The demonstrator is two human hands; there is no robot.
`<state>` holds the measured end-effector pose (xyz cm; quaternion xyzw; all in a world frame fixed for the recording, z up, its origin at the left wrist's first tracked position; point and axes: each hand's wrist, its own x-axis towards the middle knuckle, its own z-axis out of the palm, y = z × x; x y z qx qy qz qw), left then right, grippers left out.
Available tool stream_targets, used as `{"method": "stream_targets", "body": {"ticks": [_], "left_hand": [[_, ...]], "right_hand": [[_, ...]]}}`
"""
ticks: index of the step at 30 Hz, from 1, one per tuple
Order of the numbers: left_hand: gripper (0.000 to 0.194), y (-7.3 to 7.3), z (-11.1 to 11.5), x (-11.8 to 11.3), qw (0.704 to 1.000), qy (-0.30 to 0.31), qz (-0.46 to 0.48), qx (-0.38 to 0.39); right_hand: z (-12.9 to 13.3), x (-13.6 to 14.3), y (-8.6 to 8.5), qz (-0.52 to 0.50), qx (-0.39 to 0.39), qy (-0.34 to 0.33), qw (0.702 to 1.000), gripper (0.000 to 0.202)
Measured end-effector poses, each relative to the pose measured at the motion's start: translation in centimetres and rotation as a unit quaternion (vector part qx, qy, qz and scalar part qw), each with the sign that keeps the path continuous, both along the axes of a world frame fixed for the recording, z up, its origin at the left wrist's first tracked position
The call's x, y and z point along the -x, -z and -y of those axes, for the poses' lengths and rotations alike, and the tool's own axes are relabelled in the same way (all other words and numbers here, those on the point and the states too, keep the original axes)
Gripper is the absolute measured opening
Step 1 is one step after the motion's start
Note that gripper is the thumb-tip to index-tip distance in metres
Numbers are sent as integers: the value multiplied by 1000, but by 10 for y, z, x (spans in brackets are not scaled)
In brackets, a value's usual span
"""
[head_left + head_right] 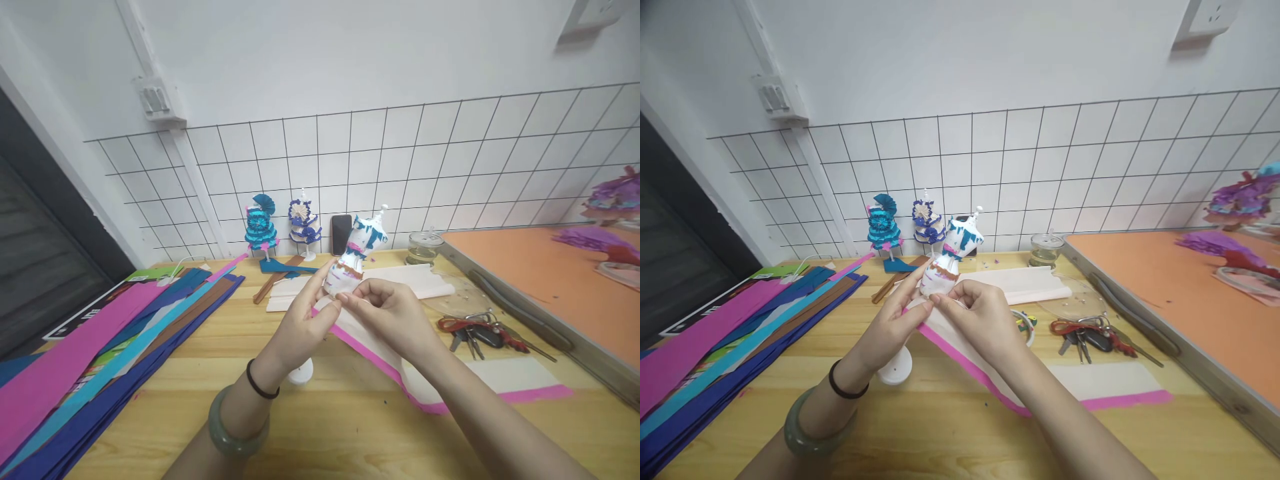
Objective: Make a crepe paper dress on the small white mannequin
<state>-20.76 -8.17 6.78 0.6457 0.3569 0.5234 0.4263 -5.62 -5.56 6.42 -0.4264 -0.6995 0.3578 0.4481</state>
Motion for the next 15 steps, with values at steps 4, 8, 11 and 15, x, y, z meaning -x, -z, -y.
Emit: {"method": "stream_targets", "body": {"ticks": [4,8,11,15], "left_hand": [[54,4,-5,1,998,29,46,25],[53,8,-10,3,994,47,91,43],[53,8,-11,5,993,48,96,49],[52,7,-12,5,993,48,94,46]], "right_hand": [[0,1,-3,-8,34,-30,999,33],[2,2,-10,-15,67,-69,995,32],[2,0,-11,1,59,-82,995,33],[1,-1,-9,29,18,-81,996,29]]}}
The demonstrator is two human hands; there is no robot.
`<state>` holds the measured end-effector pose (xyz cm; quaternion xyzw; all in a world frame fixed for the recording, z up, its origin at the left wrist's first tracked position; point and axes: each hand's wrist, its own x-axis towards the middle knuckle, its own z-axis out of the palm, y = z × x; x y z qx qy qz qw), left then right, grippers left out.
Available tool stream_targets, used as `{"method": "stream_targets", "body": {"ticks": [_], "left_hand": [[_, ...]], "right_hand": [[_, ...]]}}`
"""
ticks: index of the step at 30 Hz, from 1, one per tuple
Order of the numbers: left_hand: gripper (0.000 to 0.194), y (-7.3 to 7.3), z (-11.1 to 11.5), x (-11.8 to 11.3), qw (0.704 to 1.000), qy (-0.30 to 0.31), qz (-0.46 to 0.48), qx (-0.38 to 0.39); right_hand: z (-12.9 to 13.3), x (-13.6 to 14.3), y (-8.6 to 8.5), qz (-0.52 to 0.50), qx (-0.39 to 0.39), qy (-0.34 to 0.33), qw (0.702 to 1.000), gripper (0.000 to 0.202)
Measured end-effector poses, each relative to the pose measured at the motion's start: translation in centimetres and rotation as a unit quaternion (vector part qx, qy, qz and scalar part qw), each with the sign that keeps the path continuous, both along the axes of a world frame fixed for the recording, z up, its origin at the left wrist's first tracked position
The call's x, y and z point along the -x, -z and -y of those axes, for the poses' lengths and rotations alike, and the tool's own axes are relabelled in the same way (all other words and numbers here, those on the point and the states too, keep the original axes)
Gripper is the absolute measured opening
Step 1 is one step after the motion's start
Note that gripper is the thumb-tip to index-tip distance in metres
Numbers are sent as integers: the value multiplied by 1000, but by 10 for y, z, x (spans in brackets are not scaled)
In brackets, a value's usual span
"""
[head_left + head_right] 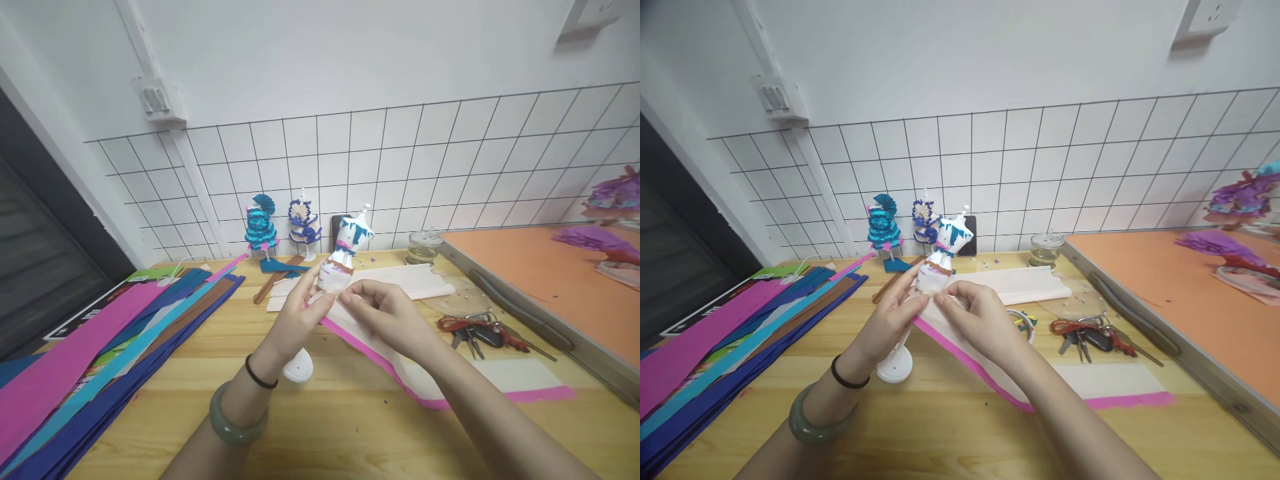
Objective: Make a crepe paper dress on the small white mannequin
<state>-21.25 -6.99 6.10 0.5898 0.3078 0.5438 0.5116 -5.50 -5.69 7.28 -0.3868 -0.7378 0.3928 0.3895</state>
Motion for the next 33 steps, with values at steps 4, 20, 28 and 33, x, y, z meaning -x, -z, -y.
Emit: {"method": "stream_targets", "body": {"ticks": [4,20,28,33], "left_hand": [[53,1,-1,-1,1000,-10,4,-11],[53,4,-3,-1,997,-43,-56,-35],[59,7,-4,2,999,-42,-21,-16],[60,8,-4,2,999,-45,-5,-11]], "right_hand": [[1,0,1,16,-16,2,1000,25],[-1,0,5,22,-33,6,999,30],[-3,-3,2,25,-26,17,999,28],[-2,-5,1,23,-44,-6,999,27]]}}
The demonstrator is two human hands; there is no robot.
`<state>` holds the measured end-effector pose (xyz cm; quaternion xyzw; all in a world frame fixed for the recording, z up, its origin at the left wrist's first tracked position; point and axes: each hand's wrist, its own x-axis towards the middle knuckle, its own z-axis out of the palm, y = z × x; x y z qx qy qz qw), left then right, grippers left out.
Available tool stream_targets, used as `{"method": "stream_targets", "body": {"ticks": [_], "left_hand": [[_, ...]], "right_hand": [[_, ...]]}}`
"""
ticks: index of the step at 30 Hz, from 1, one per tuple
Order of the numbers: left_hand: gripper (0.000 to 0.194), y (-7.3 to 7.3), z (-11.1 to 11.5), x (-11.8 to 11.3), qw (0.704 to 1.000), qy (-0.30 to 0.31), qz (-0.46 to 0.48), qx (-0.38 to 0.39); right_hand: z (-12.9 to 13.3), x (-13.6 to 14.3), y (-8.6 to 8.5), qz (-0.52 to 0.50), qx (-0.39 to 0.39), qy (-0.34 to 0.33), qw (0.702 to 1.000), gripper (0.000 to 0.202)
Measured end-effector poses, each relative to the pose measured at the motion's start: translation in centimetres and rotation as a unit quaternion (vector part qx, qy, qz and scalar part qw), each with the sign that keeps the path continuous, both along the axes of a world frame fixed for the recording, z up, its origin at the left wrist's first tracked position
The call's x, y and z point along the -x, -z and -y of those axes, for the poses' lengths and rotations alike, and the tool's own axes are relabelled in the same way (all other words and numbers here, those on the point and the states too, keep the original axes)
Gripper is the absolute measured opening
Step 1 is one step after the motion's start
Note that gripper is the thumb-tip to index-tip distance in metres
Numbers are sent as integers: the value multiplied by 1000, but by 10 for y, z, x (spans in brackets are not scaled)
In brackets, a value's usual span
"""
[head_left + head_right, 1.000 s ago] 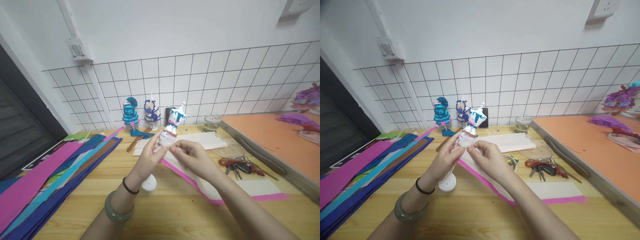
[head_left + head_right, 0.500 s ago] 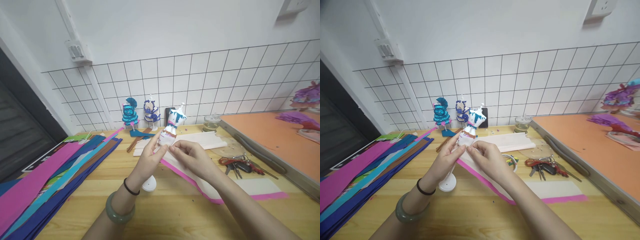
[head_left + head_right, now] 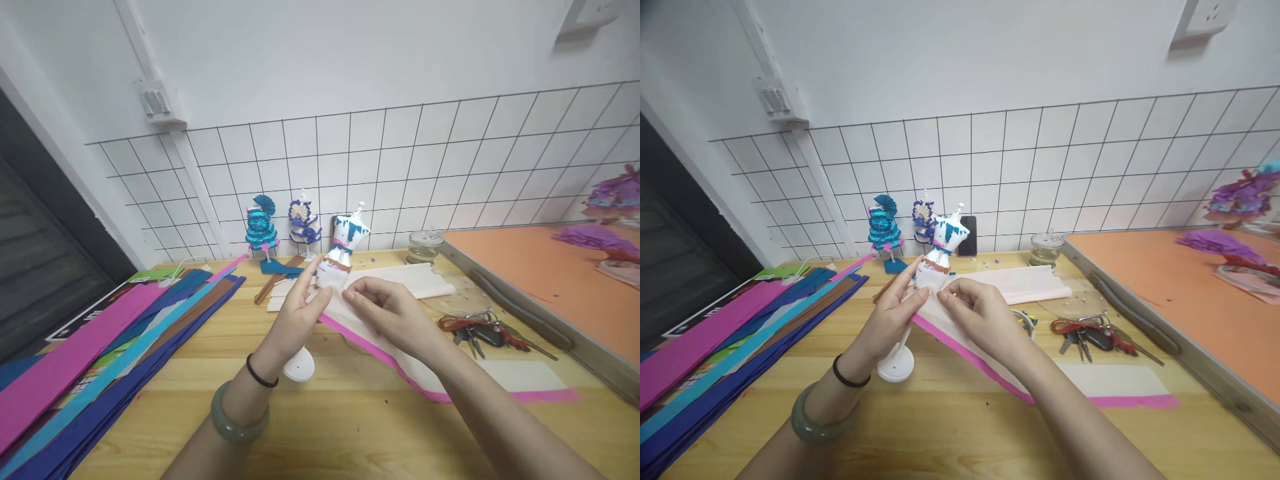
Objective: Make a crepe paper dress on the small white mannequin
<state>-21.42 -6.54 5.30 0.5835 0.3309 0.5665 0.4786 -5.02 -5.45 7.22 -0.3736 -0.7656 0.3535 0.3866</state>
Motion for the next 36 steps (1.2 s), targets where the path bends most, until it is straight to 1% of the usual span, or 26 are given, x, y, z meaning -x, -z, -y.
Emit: {"method": "stream_targets", "body": {"ticks": [3,8,16,24,36], "left_hand": [[56,-1,0,0,1000,0,-12,-18],[56,-1,0,1,998,-17,-40,-36],[54,-3,1,1,997,-9,-59,-46],[55,-3,2,0,998,-10,-49,-34],[55,-5,4,-2,998,-1,-45,-31]], "right_hand": [[1,0,-1,8,-9,-12,1000,27],[5,0,0,22,-19,-18,999,29],[5,4,4,3,-25,-26,999,28],[5,7,5,-32,-21,-3,999,27],[2,12,11,-67,9,47,997,26]]}}
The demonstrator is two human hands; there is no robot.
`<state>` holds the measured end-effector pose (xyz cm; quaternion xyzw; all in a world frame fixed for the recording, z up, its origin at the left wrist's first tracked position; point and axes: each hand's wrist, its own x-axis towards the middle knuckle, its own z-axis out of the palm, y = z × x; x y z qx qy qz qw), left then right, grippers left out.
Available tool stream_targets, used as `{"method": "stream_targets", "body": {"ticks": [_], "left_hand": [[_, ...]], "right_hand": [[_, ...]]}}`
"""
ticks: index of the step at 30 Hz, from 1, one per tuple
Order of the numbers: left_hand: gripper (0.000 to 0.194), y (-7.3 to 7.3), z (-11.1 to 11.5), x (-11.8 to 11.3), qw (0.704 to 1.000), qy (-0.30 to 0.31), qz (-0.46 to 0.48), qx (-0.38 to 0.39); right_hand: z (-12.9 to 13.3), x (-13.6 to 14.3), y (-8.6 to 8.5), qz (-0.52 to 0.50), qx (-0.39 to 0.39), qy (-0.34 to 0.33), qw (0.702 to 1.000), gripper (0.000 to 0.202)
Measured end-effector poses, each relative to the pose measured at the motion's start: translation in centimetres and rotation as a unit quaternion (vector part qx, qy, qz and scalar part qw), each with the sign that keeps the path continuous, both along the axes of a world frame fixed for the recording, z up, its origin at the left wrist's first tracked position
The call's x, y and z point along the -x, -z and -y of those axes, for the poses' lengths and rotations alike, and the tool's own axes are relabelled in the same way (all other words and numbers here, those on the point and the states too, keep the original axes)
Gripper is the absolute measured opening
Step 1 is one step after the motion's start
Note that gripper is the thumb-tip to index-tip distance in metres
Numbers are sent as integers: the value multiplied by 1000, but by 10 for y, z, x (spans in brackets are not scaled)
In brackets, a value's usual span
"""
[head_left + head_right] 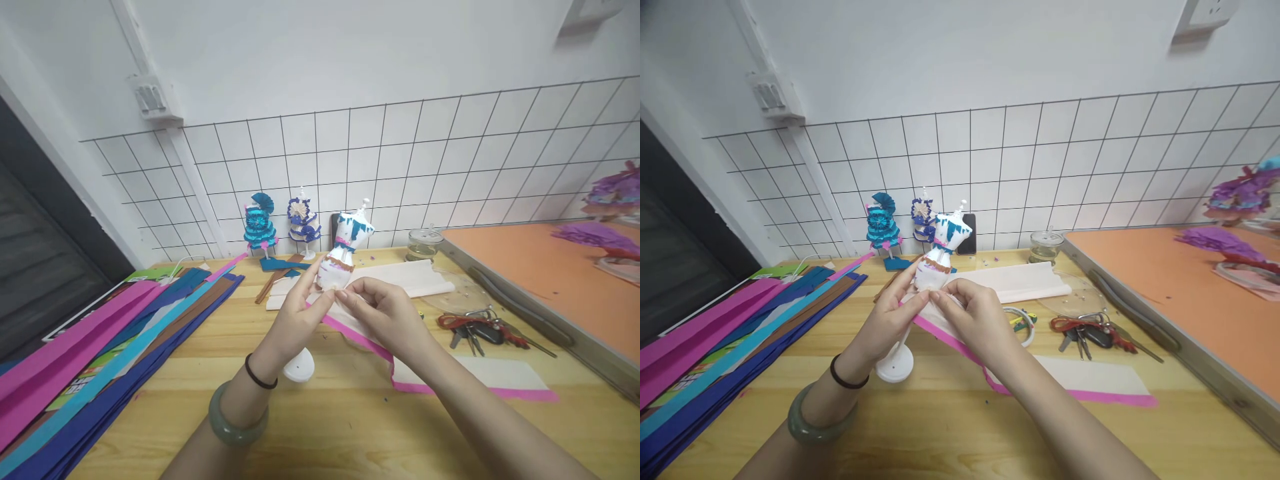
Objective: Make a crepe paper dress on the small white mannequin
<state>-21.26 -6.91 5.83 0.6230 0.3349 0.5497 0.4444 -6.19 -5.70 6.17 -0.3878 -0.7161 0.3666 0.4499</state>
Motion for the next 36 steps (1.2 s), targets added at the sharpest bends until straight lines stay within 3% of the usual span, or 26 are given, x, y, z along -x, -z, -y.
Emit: {"method": "stream_targets", "body": {"ticks": [14,23,26,31,36], "left_hand": [[57,-2,3,-2,1000,-5,-2,9],[58,-1,4,-4,1000,17,17,4],[62,0,4,-4,999,25,24,12],[76,0,6,-4,998,22,-1,63],[84,-5,6,-3,994,1,5,112]], "right_hand": [[1,3,3,-43,37,1,998,31],[0,2,2,-31,60,37,997,34],[-4,2,3,-81,59,39,994,30],[-7,3,-1,-194,109,-26,974,78],[-13,-2,0,-211,117,-21,970,86]]}}
